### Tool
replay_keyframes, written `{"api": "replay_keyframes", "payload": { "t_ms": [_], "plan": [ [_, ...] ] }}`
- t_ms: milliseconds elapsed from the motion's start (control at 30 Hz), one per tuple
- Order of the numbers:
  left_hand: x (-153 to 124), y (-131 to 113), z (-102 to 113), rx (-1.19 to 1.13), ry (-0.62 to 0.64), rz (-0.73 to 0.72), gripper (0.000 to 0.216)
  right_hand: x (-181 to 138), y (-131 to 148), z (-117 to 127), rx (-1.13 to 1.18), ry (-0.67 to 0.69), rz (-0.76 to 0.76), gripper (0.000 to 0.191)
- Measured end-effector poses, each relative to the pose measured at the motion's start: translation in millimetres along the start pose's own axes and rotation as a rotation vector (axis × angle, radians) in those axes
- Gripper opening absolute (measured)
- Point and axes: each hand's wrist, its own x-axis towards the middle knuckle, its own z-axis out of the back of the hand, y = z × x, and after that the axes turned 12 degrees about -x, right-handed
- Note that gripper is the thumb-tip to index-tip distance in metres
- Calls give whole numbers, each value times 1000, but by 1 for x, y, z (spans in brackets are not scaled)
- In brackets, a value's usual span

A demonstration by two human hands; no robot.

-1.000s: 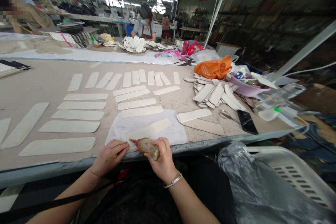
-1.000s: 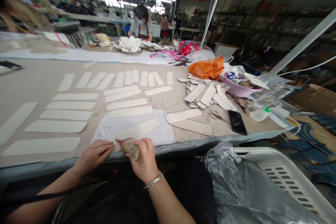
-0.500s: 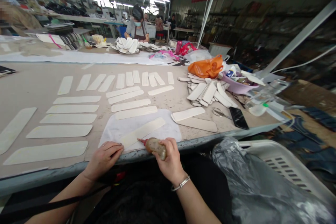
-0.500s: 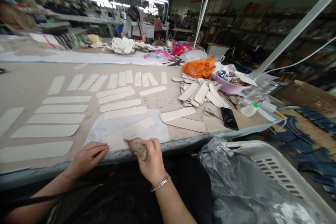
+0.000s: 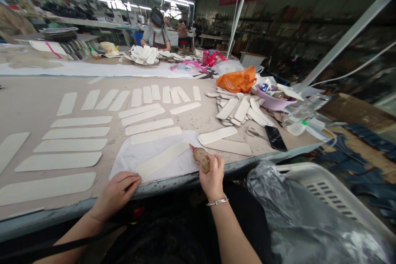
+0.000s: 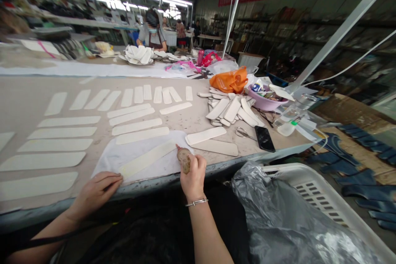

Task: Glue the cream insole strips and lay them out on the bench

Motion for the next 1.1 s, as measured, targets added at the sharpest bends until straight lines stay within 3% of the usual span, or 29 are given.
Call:
{"api": "replay_keyframes", "payload": {
  "t_ms": [133, 300, 400, 800, 1000, 1100],
  "plan": [
    [1, -1, 1, 3, -11, 2, 19, -4, 17, 4, 172, 44, -12, 34],
    [1, 1, 1, -4, -11, -5, 19, -20, 50, 4, 401, 278, 67, 41],
    [1, 3, 1, -8, 7, 0, 18, -26, 59, 0, 427, 344, 119, 44],
    [13, 0, 7, -41, 116, 25, 23, 0, -1, -13, -4, -3, 31, 38],
    [27, -14, 16, 21, 361, 215, 29, -4, 2, -11, 39, 17, 0, 36],
    [33, -20, 18, 41, 420, 274, 30, -5, 6, -9, 105, 22, -48, 34]
  ]
}}
